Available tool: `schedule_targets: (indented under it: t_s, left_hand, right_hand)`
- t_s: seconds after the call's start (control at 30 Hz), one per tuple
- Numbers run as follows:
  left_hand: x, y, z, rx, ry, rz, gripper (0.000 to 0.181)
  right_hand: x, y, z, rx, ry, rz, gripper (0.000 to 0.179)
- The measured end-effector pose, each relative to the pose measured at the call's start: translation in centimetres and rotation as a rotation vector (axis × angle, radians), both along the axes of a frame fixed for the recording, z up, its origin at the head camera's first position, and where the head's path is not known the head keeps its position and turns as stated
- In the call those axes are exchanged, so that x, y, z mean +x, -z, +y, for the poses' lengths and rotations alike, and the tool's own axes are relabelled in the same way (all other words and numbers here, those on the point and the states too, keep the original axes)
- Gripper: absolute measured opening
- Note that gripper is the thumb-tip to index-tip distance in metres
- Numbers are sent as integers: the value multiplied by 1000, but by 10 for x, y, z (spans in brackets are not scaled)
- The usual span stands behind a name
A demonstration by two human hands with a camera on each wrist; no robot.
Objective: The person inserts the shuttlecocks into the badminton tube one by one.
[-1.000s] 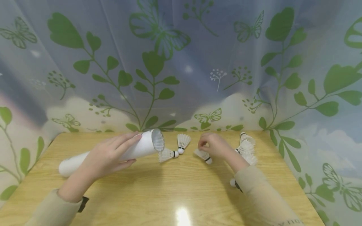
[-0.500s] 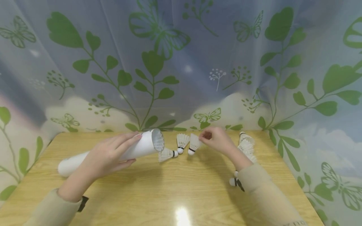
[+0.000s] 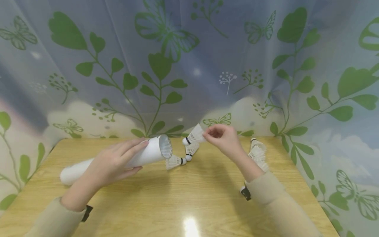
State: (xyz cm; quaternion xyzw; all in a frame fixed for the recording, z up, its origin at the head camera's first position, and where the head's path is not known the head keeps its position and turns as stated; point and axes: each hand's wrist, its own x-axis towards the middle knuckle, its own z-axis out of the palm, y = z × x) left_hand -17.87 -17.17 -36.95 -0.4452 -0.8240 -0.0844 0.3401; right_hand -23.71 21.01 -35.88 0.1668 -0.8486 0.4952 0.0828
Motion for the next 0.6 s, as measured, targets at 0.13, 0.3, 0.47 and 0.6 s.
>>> schedule_targets:
  t_s: [0.13, 0.3, 0.47, 0.6]
  left_hand:
    - [0, 0, 0, 0, -2, 3, 90]
    - [-1, 1, -1, 0, -4, 4, 91]
    - [-2, 0, 0, 0, -5, 5, 91]
    - [-2, -1, 1, 2, -5, 6, 91]
  right_hand:
    - [10, -13, -10, -75, -35, 53, 7]
    - [21, -25, -18, -132, -86, 135, 7]
    - [28, -29, -25, -185, -126, 183, 3]
    - [33, -28, -32, -199, -170, 231, 6]
